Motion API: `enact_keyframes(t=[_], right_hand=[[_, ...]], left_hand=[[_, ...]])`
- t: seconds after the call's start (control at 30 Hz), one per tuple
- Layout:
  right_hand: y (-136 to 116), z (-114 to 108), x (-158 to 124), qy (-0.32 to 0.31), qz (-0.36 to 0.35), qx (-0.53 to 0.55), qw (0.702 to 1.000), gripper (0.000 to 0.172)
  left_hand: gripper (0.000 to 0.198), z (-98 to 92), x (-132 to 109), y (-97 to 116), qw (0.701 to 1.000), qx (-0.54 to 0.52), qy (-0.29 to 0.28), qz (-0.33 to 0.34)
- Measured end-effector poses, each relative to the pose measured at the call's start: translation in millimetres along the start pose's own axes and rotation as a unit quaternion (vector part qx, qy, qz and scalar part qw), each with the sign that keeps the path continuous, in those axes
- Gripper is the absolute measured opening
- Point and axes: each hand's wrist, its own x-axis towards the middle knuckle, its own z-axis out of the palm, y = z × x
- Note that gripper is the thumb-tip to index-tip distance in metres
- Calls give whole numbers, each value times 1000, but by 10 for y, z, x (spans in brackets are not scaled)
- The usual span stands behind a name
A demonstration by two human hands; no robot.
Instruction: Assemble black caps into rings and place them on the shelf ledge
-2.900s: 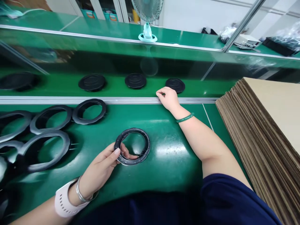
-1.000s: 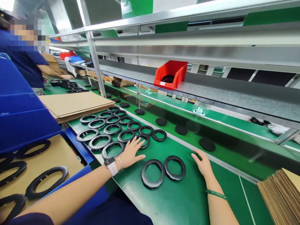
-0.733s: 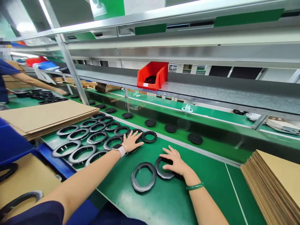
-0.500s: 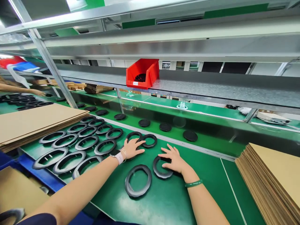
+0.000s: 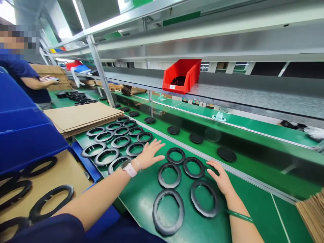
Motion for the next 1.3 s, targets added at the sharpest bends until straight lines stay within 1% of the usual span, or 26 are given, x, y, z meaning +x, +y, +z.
enact_keyframes(t=[0.07,0.13,0.17,0.23,0.3,0.4,0.5,0.7,0.83,0.97,1.13,1.23,1.3], right_hand=[[25,30,10,-11,13,4,1000,53],[33,69,19,-19,21,7,1000,55],[32,86,21,-21,24,8,999,55],[21,109,20,-26,30,7,999,57],[2,115,12,-31,32,3,999,56],[-29,107,-2,-29,28,0,999,55],[-52,92,-11,-26,29,-3,999,55],[-65,47,-7,-35,39,7,999,56],[-68,16,1,-37,50,13,998,56],[-67,4,8,-36,55,16,998,56],[-49,-7,9,-39,63,19,997,51],[-46,-23,5,-47,68,20,996,49],[-45,-36,0,-51,72,21,996,50]], left_hand=[[75,-154,20,-421,997,32,22,-65],[74,-235,67,-786,992,55,15,-109],[73,-242,91,-926,991,62,5,-122],[70,-200,133,-1103,989,68,-20,-134],[67,-108,162,-1156,989,68,-38,-126],[65,41,203,-1083,993,60,-47,-94],[67,138,258,-924,996,43,-56,-52],[73,232,395,-565,997,-12,-75,32],[70,281,486,-399,992,-45,-89,76],[69,326,554,-284,989,-63,-91,94],[73,364,591,-138,986,-69,-109,101],[74,349,564,-57,985,-62,-119,109],[75,301,521,-52,986,-52,-112,110]])
